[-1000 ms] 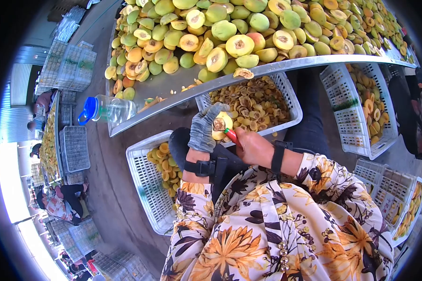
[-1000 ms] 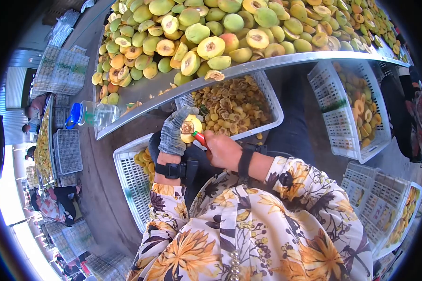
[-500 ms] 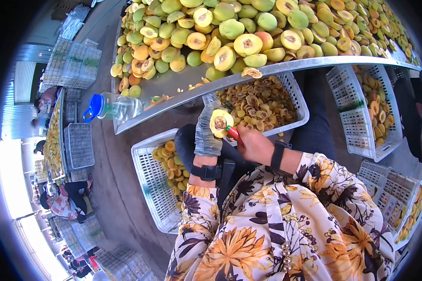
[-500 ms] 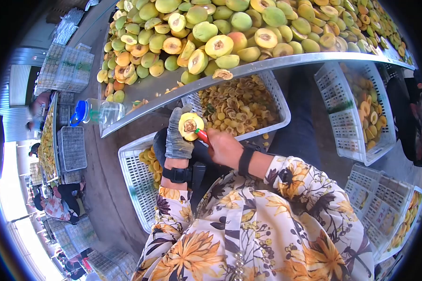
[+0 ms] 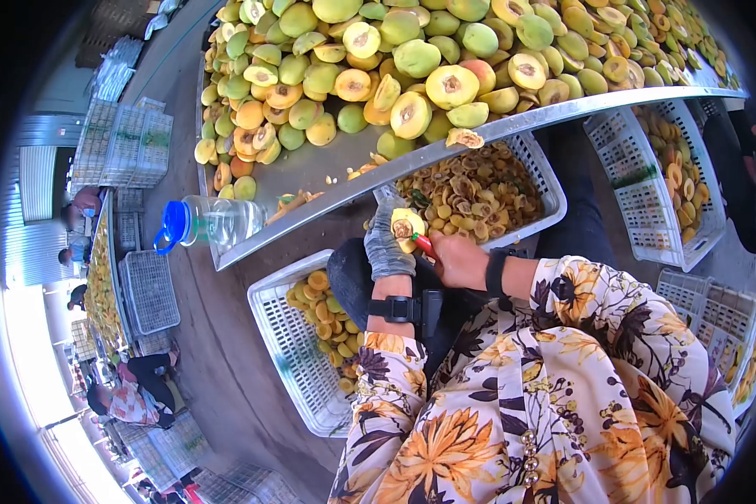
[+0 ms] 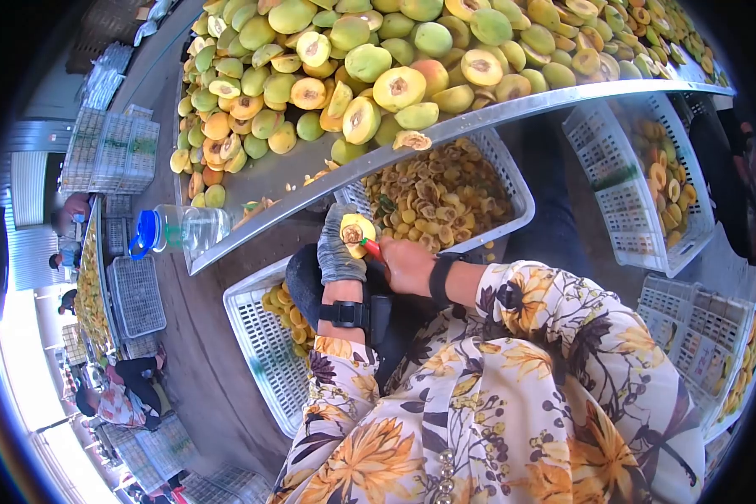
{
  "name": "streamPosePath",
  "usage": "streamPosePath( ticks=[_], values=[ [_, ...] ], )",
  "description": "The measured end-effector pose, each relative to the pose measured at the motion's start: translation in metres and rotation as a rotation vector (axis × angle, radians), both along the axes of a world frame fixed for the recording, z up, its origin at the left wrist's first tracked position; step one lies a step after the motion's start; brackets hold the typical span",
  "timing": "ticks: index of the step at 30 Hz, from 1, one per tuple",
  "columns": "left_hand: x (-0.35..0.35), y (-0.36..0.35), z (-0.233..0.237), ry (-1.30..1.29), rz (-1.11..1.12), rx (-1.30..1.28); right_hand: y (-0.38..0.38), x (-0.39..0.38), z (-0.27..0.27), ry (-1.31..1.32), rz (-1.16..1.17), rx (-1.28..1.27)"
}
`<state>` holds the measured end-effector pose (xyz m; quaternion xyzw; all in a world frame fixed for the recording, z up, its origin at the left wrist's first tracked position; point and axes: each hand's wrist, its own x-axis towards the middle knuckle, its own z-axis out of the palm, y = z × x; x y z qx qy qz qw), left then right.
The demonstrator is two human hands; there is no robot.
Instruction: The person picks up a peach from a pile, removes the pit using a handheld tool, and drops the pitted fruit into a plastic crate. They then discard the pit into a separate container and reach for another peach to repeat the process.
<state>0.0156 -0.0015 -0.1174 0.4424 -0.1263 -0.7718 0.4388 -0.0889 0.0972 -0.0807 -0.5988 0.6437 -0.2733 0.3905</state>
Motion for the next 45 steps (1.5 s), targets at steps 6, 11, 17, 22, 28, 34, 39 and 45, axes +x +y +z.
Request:
streamPosePath(
  ticks=[6, 11, 17, 22, 28, 34, 39, 45],
  values=[
    [0.002, -0.002, -0.013, -0.144, 0.044, -0.076, -0.001, 0.001, 0.014, -0.019, 0.017, 0.118],
    [0.008, 0.004, 0.019, 0.023, -0.246, 0.07, 0.004, -0.014, 0.01, 0.05, 0.184, 0.079],
    [0.004, 0.0, -0.001, -0.138, -0.115, -0.108, -0.002, -0.004, 0.048, -0.077, 0.012, 0.415],
    [-0.002, 0.002, 0.014, -0.019, -0.1, -0.1, 0.012, 0.007, -0.003, 0.06, -0.092, -0.112],
    [0.006, 0.001, 0.017, 0.073, -0.11, 0.024, 0.0, -0.021, 0.004, 0.218, -0.067, -0.224],
    [0.003, 0.009, 0.023, 0.069, -0.038, -0.036, 0.005, -0.024, 0.008, 0.108, -0.112, -0.118],
    [0.0, 0.008, 0.018, 0.095, -0.073, -0.067, 0.004, -0.024, 0.025, -0.003, -0.117, 0.023],
    [-0.001, 0.012, 0.014, 0.025, -0.075, -0.171, 0.007, -0.016, 0.024, -0.044, -0.142, 0.011]
  ],
)
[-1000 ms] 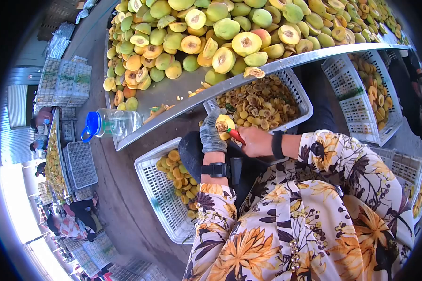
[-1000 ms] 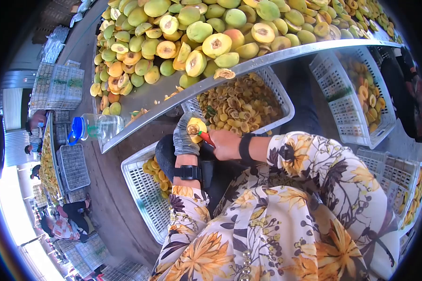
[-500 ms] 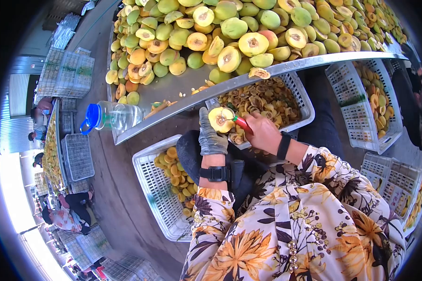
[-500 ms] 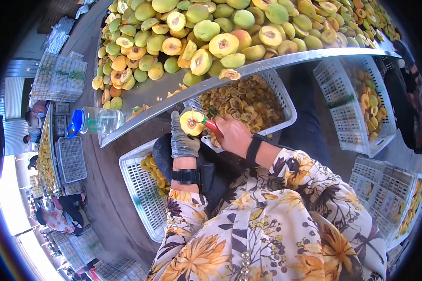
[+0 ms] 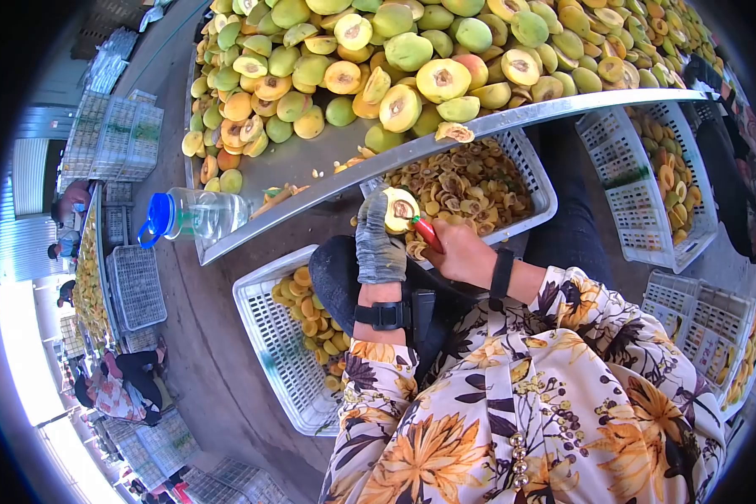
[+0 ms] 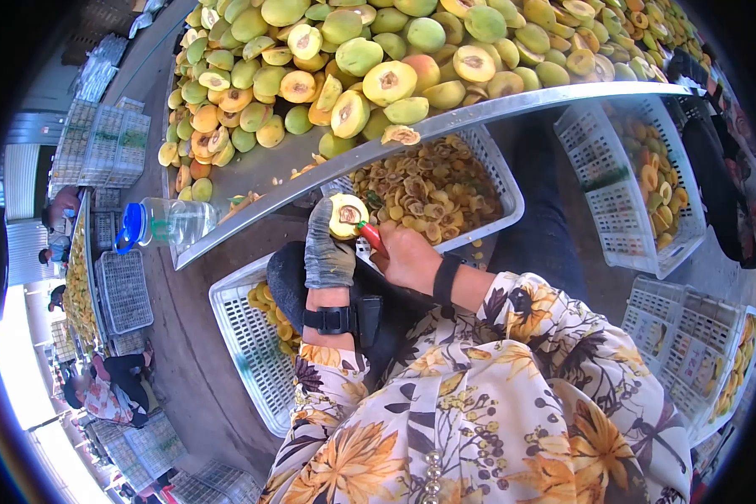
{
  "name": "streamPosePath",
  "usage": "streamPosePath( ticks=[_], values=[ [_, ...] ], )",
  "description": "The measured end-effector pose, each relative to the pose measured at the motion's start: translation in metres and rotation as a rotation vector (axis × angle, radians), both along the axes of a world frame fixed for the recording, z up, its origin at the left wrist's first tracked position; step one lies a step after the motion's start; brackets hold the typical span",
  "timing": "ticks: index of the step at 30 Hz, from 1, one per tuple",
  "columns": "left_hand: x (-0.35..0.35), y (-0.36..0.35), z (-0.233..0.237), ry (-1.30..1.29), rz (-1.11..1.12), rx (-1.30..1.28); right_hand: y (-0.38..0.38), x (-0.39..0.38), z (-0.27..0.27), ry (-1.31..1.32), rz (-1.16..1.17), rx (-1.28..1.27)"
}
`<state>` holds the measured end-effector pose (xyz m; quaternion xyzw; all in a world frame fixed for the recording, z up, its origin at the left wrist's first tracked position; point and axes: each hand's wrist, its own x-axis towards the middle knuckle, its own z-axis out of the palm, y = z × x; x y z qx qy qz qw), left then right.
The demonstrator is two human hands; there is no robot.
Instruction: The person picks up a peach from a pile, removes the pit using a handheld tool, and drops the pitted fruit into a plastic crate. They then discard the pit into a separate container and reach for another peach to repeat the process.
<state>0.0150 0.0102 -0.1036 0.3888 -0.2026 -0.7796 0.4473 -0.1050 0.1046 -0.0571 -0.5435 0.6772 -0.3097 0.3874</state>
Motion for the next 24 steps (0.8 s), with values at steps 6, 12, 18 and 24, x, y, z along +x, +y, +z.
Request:
streamPosePath(
  ticks=[6, 12, 18, 24],
  values=[
    [-0.002, 0.004, 0.006, 0.066, -0.048, -0.082, 0.0, 0.0, 0.004, -0.039, -0.057, 0.018],
    [-0.004, 0.008, 0.007, 0.034, -0.1, -0.212, 0.002, 0.006, 0.005, -0.022, -0.063, 0.042],
    [-0.009, 0.011, 0.004, -0.052, -0.057, -0.172, 0.002, 0.012, 0.008, -0.152, -0.039, 0.241],
    [-0.005, -0.004, -0.009, 0.063, -0.16, 0.035, 0.01, 0.006, -0.011, -0.102, 0.13, 0.18]
  ],
)
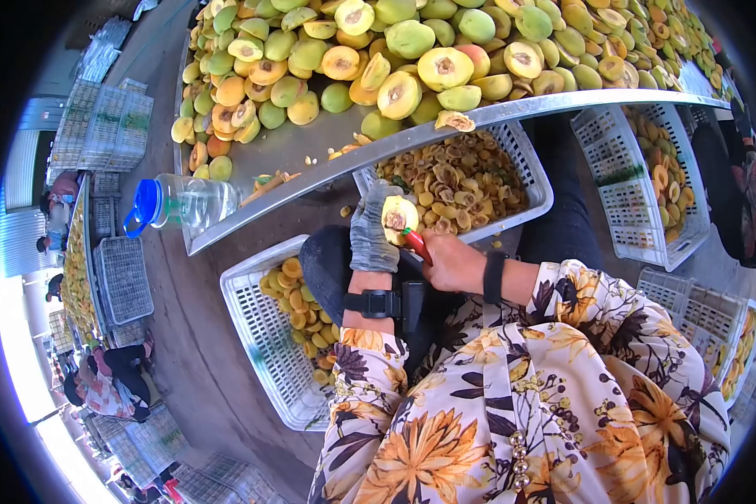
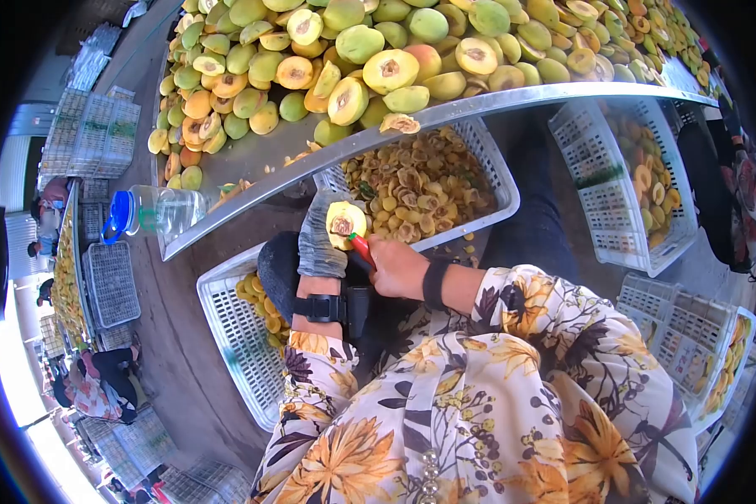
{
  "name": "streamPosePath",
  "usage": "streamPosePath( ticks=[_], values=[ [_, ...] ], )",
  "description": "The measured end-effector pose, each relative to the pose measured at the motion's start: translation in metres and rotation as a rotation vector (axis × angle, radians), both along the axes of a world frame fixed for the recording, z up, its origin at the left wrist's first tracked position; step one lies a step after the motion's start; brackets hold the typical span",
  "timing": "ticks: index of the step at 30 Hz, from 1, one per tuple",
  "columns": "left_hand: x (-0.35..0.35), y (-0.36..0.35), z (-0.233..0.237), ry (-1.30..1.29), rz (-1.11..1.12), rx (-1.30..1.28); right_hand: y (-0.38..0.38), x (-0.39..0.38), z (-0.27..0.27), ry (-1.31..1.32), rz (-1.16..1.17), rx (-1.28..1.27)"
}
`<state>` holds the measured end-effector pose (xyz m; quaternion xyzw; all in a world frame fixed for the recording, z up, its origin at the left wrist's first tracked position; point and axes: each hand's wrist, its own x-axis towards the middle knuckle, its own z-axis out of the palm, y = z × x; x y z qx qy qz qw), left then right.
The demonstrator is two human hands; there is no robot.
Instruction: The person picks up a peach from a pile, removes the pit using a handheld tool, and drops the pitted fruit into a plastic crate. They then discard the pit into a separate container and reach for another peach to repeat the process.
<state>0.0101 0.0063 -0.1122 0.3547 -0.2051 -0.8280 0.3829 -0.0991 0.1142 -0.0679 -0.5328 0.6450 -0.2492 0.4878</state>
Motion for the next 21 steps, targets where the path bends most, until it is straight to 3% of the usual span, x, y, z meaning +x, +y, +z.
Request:
streamPosePath(
  ticks=[3, 5, 7, 8, 10, 11, 13, 17, 19, 20, 21],
  values=[
    [-0.001, -0.001, 0.003, -0.036, -0.08, 0.194, -0.002, -0.012, 0.024, -0.1, 0.005, 0.163],
    [-0.003, 0.003, 0.004, -0.088, -0.053, 0.086, -0.004, -0.012, 0.025, -0.15, -0.012, 0.279],
    [-0.002, 0.009, 0.022, 0.073, 0.095, -0.078, -0.007, -0.008, 0.014, -0.073, -0.008, -0.048],
    [-0.001, 0.014, 0.021, 0.003, 0.17, -0.134, -0.006, -0.006, 0.011, -0.073, -0.001, -0.052],
    [0.001, 0.017, 0.023, -0.047, 0.168, -0.177, -0.01, -0.001, 0.027, -0.202, -0.081, 0.182],
    [0.0, 0.017, 0.024, -0.096, 0.162, -0.213, -0.008, 0.001, 0.021, -0.202, -0.075, 0.181],
    [-0.004, 0.015, 0.021, -0.112, 0.199, -0.211, -0.005, 0.006, 0.001, 0.009, -0.04, -0.125],
    [0.001, 0.003, 0.013, 0.059, 0.084, 0.071, -0.004, 0.003, 0.0, 0.079, 0.005, -0.28],
    [0.0, 0.005, 0.021, 0.012, -0.049, 0.101, -0.01, -0.004, 0.041, -0.279, -0.028, 0.347],
    [0.001, 0.005, 0.014, 0.018, -0.051, 0.076, -0.009, -0.007, 0.039, -0.262, -0.009, 0.356],
    [0.0, 0.005, 0.013, 0.029, -0.031, 0.081, -0.009, -0.008, 0.036, -0.432, -0.025, 0.421]
  ],
)
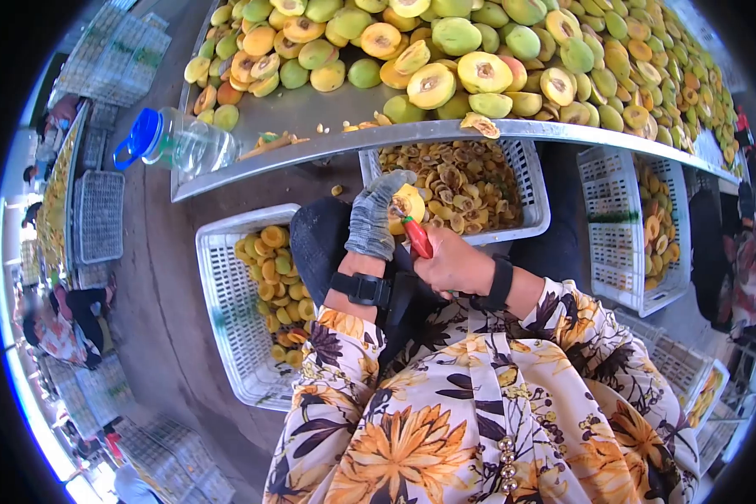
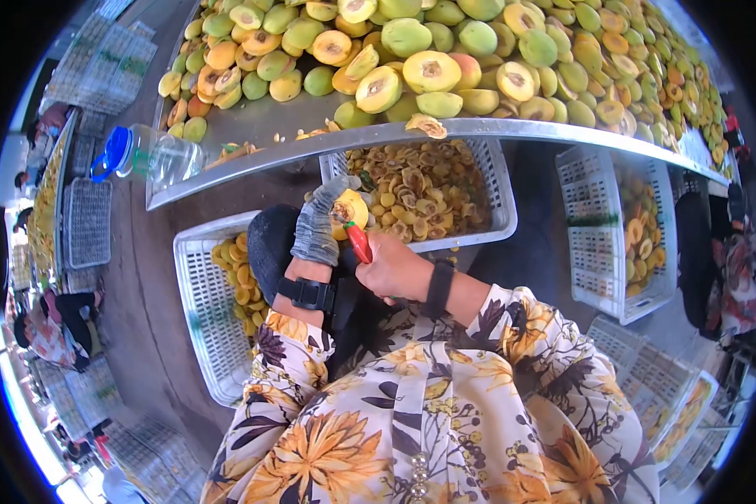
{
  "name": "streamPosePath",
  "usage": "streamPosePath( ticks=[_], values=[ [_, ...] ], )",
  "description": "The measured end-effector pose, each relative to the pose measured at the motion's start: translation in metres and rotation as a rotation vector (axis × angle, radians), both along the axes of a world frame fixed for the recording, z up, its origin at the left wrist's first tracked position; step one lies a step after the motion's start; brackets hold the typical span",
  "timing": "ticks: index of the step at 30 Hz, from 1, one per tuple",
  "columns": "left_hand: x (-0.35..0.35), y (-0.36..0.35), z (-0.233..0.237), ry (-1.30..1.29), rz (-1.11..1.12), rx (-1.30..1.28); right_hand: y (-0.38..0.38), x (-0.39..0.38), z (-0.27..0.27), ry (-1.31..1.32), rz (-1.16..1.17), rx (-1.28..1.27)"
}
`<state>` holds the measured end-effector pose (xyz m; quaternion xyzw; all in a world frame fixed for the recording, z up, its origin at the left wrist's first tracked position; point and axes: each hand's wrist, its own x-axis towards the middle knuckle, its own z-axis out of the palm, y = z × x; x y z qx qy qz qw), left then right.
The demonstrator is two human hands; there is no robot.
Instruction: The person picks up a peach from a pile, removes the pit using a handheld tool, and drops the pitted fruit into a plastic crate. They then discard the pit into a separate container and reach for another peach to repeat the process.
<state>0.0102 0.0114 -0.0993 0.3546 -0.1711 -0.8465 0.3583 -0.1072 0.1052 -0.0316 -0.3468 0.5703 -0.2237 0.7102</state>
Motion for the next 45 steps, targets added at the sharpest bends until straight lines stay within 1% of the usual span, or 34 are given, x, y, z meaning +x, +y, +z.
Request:
streamPosePath(
  ticks=[1, 2, 3, 4, 5, 6, 8, 9, 10, 11, 14, 15, 17, 18, 21, 22, 24, 25, 26, 28, 30, 31, 32, 33, 34, 35, 36, 38, 40, 41, 42, 43, 44, 45],
  values=[
    [0.001, 0.001, 0.0, -0.02, -0.004, -0.014, 0.0, -0.001, -0.002, -0.167, -0.039, 0.072],
    [0.003, 0.002, 0.0, -0.042, -0.009, -0.027, 0.002, -0.001, -0.002, -0.162, -0.021, 0.08],
    [0.002, 0.002, 0.003, -0.013, -0.009, -0.085, 0.0, -0.003, 0.003, -0.209, -0.026, 0.119],
    [0.004, 0.004, 0.007, -0.012, 0.007, -0.079, -0.001, -0.004, 0.009, -0.256, -0.033, 0.157],
    [0.006, 0.004, 0.012, 0.028, -0.064, -0.058, -0.003, -0.005, 0.016, -0.303, -0.024, 0.226],
    [0.007, 0.004, 0.019, 0.069, -0.137, -0.04, -0.003, -0.005, 0.017, -0.3, -0.012, 0.228],
    [0.007, 0.003, 0.015, 0.101, -0.162, -0.057, -0.002, -0.004, 0.02, -0.358, -0.016, 0.259],
    [0.005, 0.003, 0.014, 0.116, -0.136, -0.066, -0.003, -0.002, 0.02, -0.355, -0.008, 0.256],
    [0.004, 0.003, 0.014, 0.131, -0.11, -0.073, -0.001, 0.003, 0.021, -0.228, -0.005, 0.157],
    [0.007, 0.005, 0.014, 0.09, -0.101, -0.152, 0.002, 0.006, 0.021, -0.103, -0.004, 0.061],
    [0.008, 0.006, 0.017, 0.023, -0.067, -0.178, 0.001, 0.011, 0.023, -0.078, -0.012, 0.053],
    [0.009, 0.007, 0.019, 0.053, -0.073, -0.185, 0.001, 0.012, 0.024, -0.073, 0.001, 0.054],
    [0.012, 0.009, 0.025, 0.059, -0.092, -0.159, 0.004, 0.011, 0.026, -0.281, -0.039, 0.183],
    [0.013, 0.01, 0.027, 0.06, -0.127, -0.135, 0.006, 0.012, 0.027, -0.269, -0.022, 0.183],
    [0.015, 0.011, 0.029, 0.121, -0.139, -0.077, 0.009, 0.017, 0.017, 0.218, 0.08, -0.191],
    [0.015, 0.009, 0.03, 0.137, -0.156, -0.054, 0.008, 0.015, 0.016, 0.224, 0.091, -0.2],
    [0.015, 0.008, 0.021, 0.14, -0.111, -0.038, 0.005, 0.013, 0.017, 0.058, 0.077, -0.014],
    [0.015, 0.007, 0.02, 0.098, -0.105, -0.1, 0.001, 0.012, 0.024, -0.132, 0.016, 0.127],
    [0.014, 0.006, 0.018, 0.054, -0.097, -0.159, -0.001, 0.01, 0.027, -0.131, 0.027, 0.125],
    [0.013, 0.009, 0.018, 0.045, -0.041, -0.199, -0.003, 0.007, 0.03, -0.373, -0.008, 0.374],
    [0.01, 0.012, 0.018, -0.085, 0.058, -0.287, 0.0, 0.012, 0.027, -0.366, -0.028, 0.331],
    [0.008, 0.013, 0.019, 0.023, 0.114, -0.212, 0.0, 0.014, 0.021, -0.24, 0.028, 0.175],
    [0.01, 0.011, 0.019, 0.023, 0.115, -0.214, 0.0, 0.015, 0.017, -0.115, 0.081, 0.02],
    [0.013, 0.009, 0.017, 0.115, 0.044, -0.139, -0.001, 0.012, 0.016, -0.116, 0.08, 0.017],
    [0.015, 0.007, 0.016, 0.206, -0.029, -0.064, -0.005, 0.008, 0.02, -0.181, 0.1, 0.095],
    [0.015, 0.007, 0.016, 0.205, -0.031, -0.065, -0.008, 0.004, 0.023, -0.247, 0.122, 0.172],
    [0.013, 0.006, 0.017, 0.196, -0.018, -0.078, -0.01, 0.002, 0.025, -0.248, 0.126, 0.169],
    [0.011, 0.008, 0.018, 0.182, 0.0, -0.085, -0.011, 0.0, 0.027, -0.376, 0.109, 0.267],
    [0.009, 0.01, 0.029, 0.184, 0.07, -0.009, -0.007, 0.005, 0.025, -0.394, 0.085, 0.271],
    [0.013, 0.01, 0.035, 0.226, -0.005, -0.012, -0.004, 0.01, 0.021, -0.279, 0.09, 0.158],
    [0.013, 0.009, 0.034, 0.221, -0.007, -0.016, -0.002, 0.012, 0.019, -0.165, 0.092, 0.043],
    [0.013, 0.009, 0.031, 0.224, -0.011, -0.026, -0.001, 0.013, 0.019, -0.172, 0.089, 0.039],
    [0.013, 0.009, 0.028, 0.225, -0.014, -0.036, -0.001, 0.014, 0.019, -0.088, 0.111, -0.028],
    [0.011, 0.009, 0.025, 0.2, 0.015, 0.023, -0.002, 0.016, 0.021, -0.003, 0.134, -0.098]
  ],
)
